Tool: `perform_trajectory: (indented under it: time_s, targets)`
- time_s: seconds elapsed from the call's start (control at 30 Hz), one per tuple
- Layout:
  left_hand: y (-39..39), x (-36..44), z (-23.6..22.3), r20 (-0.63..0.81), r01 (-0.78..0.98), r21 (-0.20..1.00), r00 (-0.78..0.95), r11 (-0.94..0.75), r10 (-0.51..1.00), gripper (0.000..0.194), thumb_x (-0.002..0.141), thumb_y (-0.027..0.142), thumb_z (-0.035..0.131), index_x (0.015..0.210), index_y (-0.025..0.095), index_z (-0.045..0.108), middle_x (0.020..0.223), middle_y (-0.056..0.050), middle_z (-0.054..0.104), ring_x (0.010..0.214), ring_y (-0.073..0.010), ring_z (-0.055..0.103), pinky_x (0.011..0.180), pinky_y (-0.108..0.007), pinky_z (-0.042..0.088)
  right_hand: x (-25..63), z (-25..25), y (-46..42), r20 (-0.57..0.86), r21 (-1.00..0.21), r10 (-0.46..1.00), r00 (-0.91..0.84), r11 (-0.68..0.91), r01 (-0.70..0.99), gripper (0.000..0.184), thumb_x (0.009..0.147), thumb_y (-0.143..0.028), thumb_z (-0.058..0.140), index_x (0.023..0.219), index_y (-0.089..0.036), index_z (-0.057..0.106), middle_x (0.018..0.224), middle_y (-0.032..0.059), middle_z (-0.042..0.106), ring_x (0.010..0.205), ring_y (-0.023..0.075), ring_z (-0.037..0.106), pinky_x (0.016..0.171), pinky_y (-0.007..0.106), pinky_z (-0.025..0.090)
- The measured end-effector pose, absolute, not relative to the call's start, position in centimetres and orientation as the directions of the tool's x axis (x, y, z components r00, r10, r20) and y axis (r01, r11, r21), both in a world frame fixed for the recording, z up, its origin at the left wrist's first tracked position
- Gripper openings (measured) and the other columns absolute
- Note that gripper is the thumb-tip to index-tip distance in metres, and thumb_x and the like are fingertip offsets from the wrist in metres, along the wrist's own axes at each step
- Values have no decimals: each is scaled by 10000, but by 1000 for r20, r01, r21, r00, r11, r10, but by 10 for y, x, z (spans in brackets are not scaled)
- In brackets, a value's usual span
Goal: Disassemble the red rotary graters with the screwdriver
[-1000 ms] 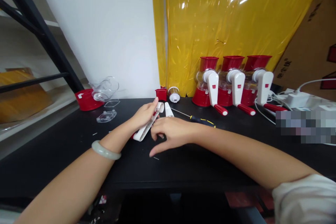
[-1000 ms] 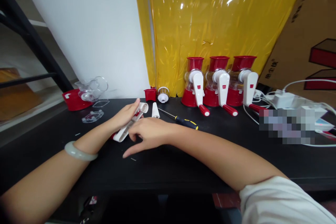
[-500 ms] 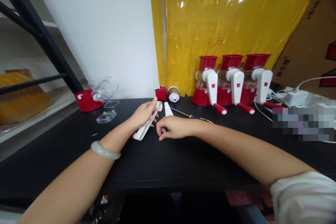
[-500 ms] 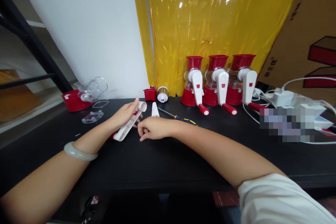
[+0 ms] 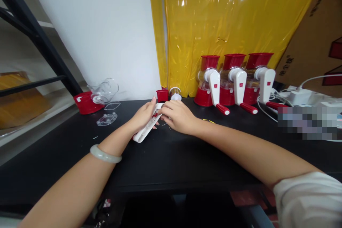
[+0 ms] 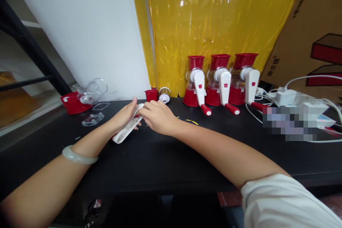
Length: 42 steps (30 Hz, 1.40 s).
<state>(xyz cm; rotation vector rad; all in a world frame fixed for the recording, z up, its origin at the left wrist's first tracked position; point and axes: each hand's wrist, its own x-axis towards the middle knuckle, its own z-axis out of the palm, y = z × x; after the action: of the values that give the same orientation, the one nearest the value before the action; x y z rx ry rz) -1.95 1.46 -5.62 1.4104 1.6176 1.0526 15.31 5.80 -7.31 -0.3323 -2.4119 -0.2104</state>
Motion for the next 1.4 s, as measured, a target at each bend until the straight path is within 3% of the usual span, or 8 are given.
perform_trajectory:
  time_s: [0.23, 0.47, 0.63, 0.73, 0.87, 1.13, 1.27, 1.4]
  targets:
    - [8, -12, -53, -78, 375, 922, -63, 96, 995, 680, 766, 810, 348, 929, 192, 582, 584, -23, 623, 501, -196, 624, 445, -294, 510, 156, -77, 64, 688, 241, 79, -721, 913, 330, 316, 985, -352, 397, 983, -250, 696, 885, 57, 565, 829, 184, 433, 731, 345, 252]
    - [6, -9, -56, -85, 358, 930, -7, 81, 996, 683, 777, 806, 327, 912, 192, 595, 564, -24, 616, 513, -196, 633, 438, -275, 501, 156, -78, 62, 710, 227, 87, -698, 911, 344, 337, 970, -384, 423, 847, -242, 703, 838, 53, 517, 812, 186, 396, 746, 357, 255]
    - [5, -8, -54, -87, 347, 935, 8, 79, 996, 701, 799, 788, 313, 964, 180, 619, 574, -38, 620, 525, -194, 644, 450, -264, 502, 155, -78, 58, 748, 44, 211, -630, 930, 364, 240, 884, -416, 579, 968, -204, 651, 963, 74, 505, 899, 204, 420, 807, 348, 323]
    - [5, -7, -54, -88, 336, 939, 39, 70, 995, 703, 796, 787, 325, 1020, 184, 609, 616, -38, 634, 552, -201, 659, 459, -274, 514, 154, -77, 57, 760, -133, 326, -562, 925, 357, 389, 773, -409, 706, 1074, -190, 592, 1069, 94, 473, 1000, 228, 425, 870, 360, 352]
    - [5, -7, -54, -108, 330, 941, 75, 77, 991, 694, 791, 791, 329, 926, 168, 605, 642, -48, 648, 600, -215, 681, 499, -299, 544, 152, -78, 61, 693, -291, 440, -572, 896, 336, 496, 712, -418, 737, 1111, -204, 535, 1103, 86, 483, 1034, 243, 432, 887, 386, 355]
    - [7, -8, -53, -158, 303, 946, 123, 115, 980, 584, 794, 704, 489, 919, 145, 602, 658, -50, 657, 636, -219, 697, 567, -323, 569, 152, -75, 74, 581, -356, 470, -665, 881, 312, 415, 695, -414, 721, 997, -199, 535, 985, 45, 545, 967, 224, 463, 835, 358, 344]
    - [5, -10, -51, -152, 229, 968, 187, 108, 971, 517, 799, 620, 573, 951, 126, 602, 758, -78, 686, 706, -219, 710, 643, -341, 582, 155, -68, 78, 530, -437, 518, -671, 845, 307, 415, 668, -393, 727, 964, -184, 527, 976, 48, 521, 953, 207, 482, 805, 332, 380]
    - [3, -10, -49, -97, 112, 991, 269, 69, 958, 445, 729, 439, 739, 1020, 145, 577, 933, -80, 693, 827, -222, 717, 764, -370, 573, 161, -57, 85, 416, -544, 551, -723, 789, 287, 378, 641, -355, 726, 878, -188, 484, 881, 9, 525, 812, 154, 498, 691, 265, 390]
